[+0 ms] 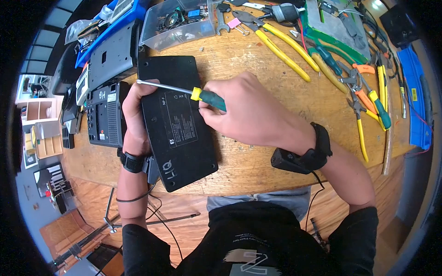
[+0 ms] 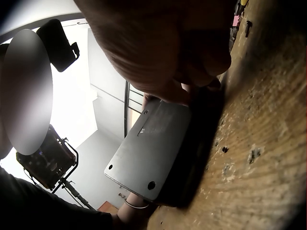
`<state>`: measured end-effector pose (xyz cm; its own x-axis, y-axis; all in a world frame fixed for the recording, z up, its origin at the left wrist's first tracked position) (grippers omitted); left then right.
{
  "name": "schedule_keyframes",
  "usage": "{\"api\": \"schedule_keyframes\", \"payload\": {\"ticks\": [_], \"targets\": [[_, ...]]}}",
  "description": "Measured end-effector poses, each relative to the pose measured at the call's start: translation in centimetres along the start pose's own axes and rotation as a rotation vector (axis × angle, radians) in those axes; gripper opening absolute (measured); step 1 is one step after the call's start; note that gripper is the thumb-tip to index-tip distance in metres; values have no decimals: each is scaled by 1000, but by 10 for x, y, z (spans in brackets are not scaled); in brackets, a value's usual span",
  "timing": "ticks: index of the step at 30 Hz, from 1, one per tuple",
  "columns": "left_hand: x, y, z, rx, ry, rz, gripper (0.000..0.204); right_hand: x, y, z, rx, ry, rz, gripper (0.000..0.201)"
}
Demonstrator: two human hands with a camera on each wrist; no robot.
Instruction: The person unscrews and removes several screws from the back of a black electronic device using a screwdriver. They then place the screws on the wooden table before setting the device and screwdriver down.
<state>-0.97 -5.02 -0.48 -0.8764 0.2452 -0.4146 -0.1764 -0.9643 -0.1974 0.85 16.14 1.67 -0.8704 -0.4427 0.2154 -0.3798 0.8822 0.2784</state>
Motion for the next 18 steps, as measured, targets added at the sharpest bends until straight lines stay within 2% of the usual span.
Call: {"api": "schedule_keyframes", "payload": {"ticks": [3,6,9,14,17,18], "targets": [[-1,-4,2,11,-13,-4,35,1,-2,4,9,8,16,16],[0,-2,2,58,-47,20,37,4,-1,2,-27,-209,-54,13],[2,-1,0,51,-22,7,39,3,-2,6,76,-188,9,17],[1,-8,2,50,-8,19,46,1,43,-6,-34,-181,166,22],[1,-11,3,44,-9,-9,50,-2,69,19,-65,-128,240,24],[3,-9,1,36,-14,-15,51,-3,74,22,-143,-208,260,26]]}}
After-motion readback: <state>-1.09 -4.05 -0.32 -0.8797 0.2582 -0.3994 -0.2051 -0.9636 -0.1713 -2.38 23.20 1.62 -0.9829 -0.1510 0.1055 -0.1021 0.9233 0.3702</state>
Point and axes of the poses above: each hand's wrist, its own x-axis towards the middle knuckle, its own y-axis out of the back of the hand, z = x × y, the point moved 4 cm from there along x, towards the middle knuckle, and after that the axes turned 14 degrees about x, right-handed, at the moved point
